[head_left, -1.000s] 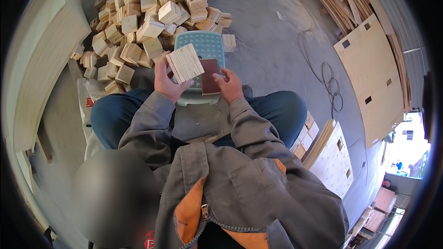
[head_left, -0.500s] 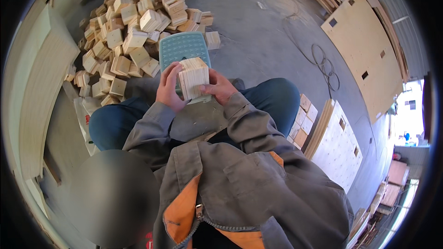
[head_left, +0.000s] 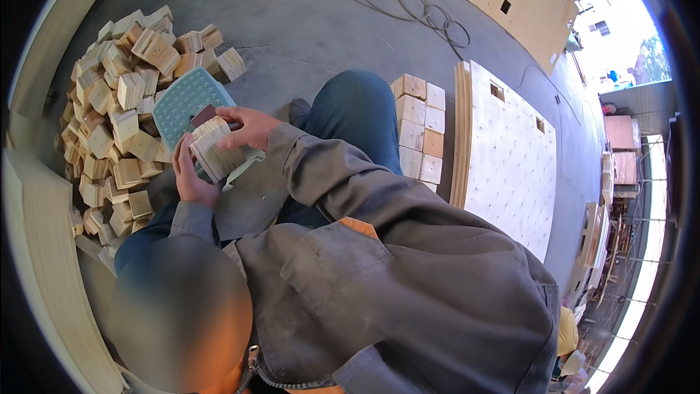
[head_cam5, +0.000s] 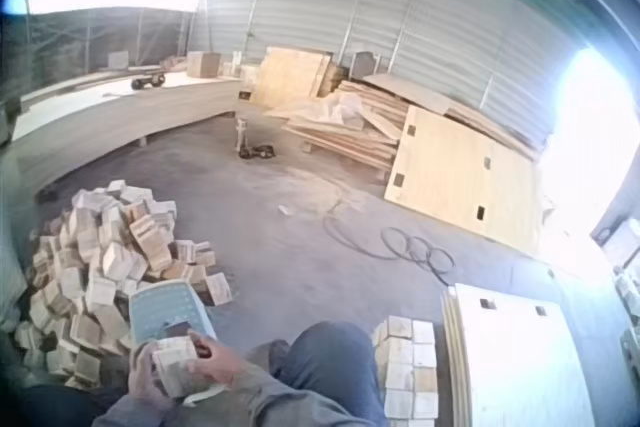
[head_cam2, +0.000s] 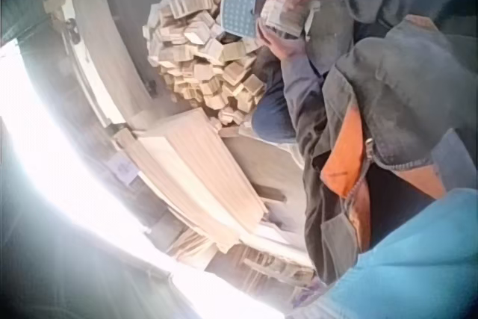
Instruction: The person sits on the floor and sands small wooden blocks one at a time using a sanding block. They pick up each block from a nearby pile, rub the surfaces, and place the finished pieces into a separate stack.
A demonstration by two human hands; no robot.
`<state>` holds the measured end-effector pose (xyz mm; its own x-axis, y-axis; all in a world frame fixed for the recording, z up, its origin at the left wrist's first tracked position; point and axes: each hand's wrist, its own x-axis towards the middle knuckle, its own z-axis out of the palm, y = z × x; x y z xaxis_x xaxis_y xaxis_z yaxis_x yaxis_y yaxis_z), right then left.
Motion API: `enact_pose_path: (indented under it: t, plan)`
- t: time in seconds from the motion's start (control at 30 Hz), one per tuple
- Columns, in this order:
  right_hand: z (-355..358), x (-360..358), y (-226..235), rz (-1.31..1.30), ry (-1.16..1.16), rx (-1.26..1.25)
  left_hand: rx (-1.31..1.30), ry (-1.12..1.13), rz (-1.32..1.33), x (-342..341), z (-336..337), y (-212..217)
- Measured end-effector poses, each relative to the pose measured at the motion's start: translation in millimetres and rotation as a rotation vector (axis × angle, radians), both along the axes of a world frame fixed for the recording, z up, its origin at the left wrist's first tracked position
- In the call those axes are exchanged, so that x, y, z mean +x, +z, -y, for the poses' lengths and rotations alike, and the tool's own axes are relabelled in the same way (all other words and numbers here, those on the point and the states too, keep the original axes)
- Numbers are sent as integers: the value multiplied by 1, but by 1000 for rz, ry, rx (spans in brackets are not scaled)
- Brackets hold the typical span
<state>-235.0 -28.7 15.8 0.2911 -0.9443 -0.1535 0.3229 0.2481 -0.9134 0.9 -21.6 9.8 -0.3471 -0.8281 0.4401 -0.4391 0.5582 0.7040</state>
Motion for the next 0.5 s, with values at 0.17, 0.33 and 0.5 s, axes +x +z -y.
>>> enact_pose_path:
  t: [0.17,0.33,0.5]
  plan:
    - [-2,-4,8,-167,-27,11,3,-3,40,-4,-1,0]
    - [-1,-2,12,-212,-60,-15,14,3,3,-3,3,-14]
    - [-2,-8,19,-113,-58,4,91,-45,-123,-7,4,-17]
